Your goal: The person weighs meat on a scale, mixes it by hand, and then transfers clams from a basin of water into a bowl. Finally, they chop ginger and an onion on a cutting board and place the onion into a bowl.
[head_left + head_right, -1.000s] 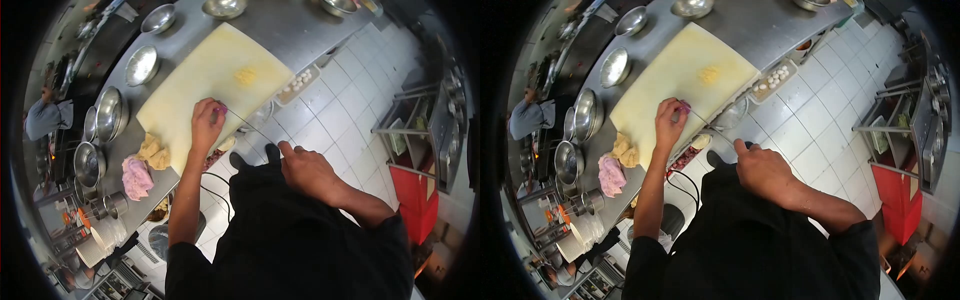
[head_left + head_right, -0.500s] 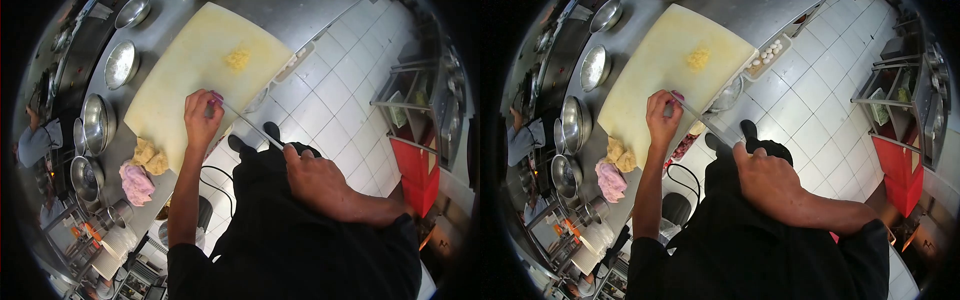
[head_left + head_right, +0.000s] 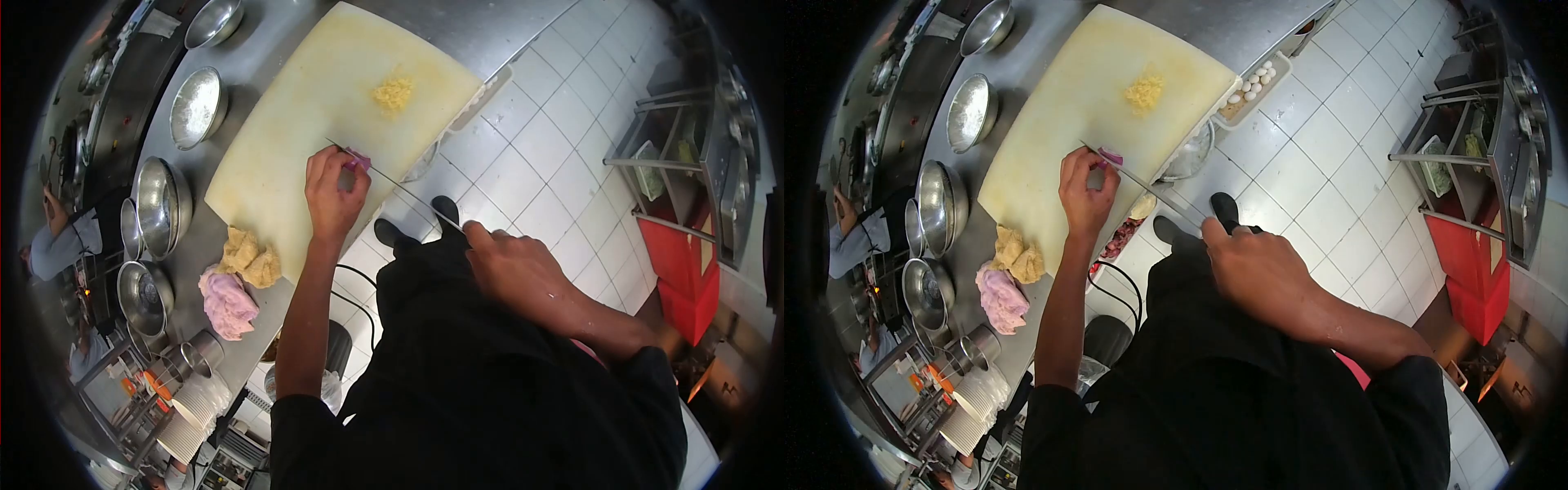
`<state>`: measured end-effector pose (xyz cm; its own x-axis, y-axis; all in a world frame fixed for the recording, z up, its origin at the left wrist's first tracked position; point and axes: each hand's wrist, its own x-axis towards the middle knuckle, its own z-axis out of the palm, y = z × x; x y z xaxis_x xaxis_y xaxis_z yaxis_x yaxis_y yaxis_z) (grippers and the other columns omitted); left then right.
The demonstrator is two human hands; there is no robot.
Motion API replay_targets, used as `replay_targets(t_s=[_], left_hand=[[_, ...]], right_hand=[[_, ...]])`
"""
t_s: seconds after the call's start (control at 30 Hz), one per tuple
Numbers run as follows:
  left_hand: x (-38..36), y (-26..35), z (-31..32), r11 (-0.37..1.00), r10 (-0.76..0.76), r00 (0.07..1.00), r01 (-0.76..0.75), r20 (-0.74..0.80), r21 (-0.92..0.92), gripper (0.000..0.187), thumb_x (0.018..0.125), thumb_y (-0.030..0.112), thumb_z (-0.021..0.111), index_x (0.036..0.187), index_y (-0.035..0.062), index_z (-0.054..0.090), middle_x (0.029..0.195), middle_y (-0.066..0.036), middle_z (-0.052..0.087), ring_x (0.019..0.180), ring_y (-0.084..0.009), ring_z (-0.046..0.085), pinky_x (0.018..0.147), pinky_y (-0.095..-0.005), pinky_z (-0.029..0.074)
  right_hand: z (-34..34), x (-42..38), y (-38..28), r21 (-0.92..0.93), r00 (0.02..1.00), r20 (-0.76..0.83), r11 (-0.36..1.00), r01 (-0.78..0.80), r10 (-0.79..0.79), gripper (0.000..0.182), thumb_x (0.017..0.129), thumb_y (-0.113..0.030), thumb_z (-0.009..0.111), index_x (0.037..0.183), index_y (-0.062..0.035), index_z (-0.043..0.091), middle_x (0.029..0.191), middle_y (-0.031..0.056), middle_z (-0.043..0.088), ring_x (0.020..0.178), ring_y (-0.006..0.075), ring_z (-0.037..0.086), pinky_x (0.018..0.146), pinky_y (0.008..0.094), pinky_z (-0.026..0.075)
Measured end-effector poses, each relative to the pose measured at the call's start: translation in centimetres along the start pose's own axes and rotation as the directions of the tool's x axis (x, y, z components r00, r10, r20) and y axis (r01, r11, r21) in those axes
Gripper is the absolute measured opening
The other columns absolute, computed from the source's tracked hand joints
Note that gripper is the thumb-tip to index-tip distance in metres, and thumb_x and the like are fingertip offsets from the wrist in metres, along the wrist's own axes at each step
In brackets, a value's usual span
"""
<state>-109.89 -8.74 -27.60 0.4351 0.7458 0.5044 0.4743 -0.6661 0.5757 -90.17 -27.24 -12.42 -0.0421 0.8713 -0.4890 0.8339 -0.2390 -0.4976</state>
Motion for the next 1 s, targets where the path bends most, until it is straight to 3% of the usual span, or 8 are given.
replay_targets(t_s=[0.23,0.37,0.5,0.77,1.0], left_hand=[[0.2,0.4,-0.1,0.999,-0.01,1.0,0.01,-0.008,-0.049,0.022,0.069,-0.006,0.071,0.089,0.0022,0.064,0.096,-0.011,0.064,0.085,-0.0256,0.062,0.074,-0.034,0.052],[0.1,0.2,0.0,1.0,-0.007,1.0,0.006,-0.016,-0.025,0.021,0.071,-0.005,0.072,0.089,0.0024,0.064,0.097,-0.011,0.064,0.085,-0.0253,0.062,0.075,-0.0342,0.053],[0.1,-0.1,0.0,1.0,-0.006,1.0,0.005,-0.016,-0.031,0.022,0.071,-0.004,0.071,0.091,0.0029,0.063,0.099,-0.012,0.063,0.089,-0.031,0.061,0.077,-0.0396,0.052],[-0.3,-0.1,0.1,1.0,-0.002,0.999,0.001,-0.051,-0.02,0.019,0.072,-0.006,0.069,0.089,0.0015,0.063,0.097,-0.012,0.064,0.087,-0.0304,0.062,0.075,-0.0384,0.052],[-0.2,0.0,-0.1,1.0,-0.003,0.999,0.002,-0.053,-0.022,0.018,0.072,-0.005,0.07,0.089,0.0017,0.065,0.097,-0.011,0.065,0.085,-0.0294,0.063,0.074,-0.0374,0.053]], right_hand=[[0.6,0.1,-0.4,-0.021,0.996,0.056,0.998,-0.064,0.066,0.015,0.09,-0.006,0.049,0.103,0.0011,0.047,0.072,0.0242,0.062,0.064,0.0411,0.065,0.057,0.0502,0.052],[3.4,3.3,0.6,-0.047,0.999,-0.035,0.999,-0.018,0.016,0.017,0.087,-0.004,0.049,0.103,0.0014,0.047,0.073,0.0246,0.062,0.066,0.0421,0.065,0.059,0.0508,0.052],[2.9,5.4,0.8,-0.045,0.994,-0.094,0.997,0.058,-0.062,0.018,0.086,-0.004,0.05,0.103,0.0015,0.047,0.074,0.0248,0.063,0.066,0.0425,0.065,0.06,0.051,0.052],[0.3,0.1,-0.1,-0.065,1.0,-0.003,0.998,0.012,-0.012,0.018,0.089,-0.006,0.05,0.104,0.0023,0.048,0.073,0.0244,0.062,0.062,0.0408,0.065,0.056,0.0494,0.051],[0.9,0.8,0.2,-0.016,0.998,0.048,0.999,-0.039,0.04,0.018,0.087,-0.005,0.05,0.105,0.002,0.049,0.073,0.0245,0.062,0.066,0.0418,0.065,0.059,0.051,0.052]])
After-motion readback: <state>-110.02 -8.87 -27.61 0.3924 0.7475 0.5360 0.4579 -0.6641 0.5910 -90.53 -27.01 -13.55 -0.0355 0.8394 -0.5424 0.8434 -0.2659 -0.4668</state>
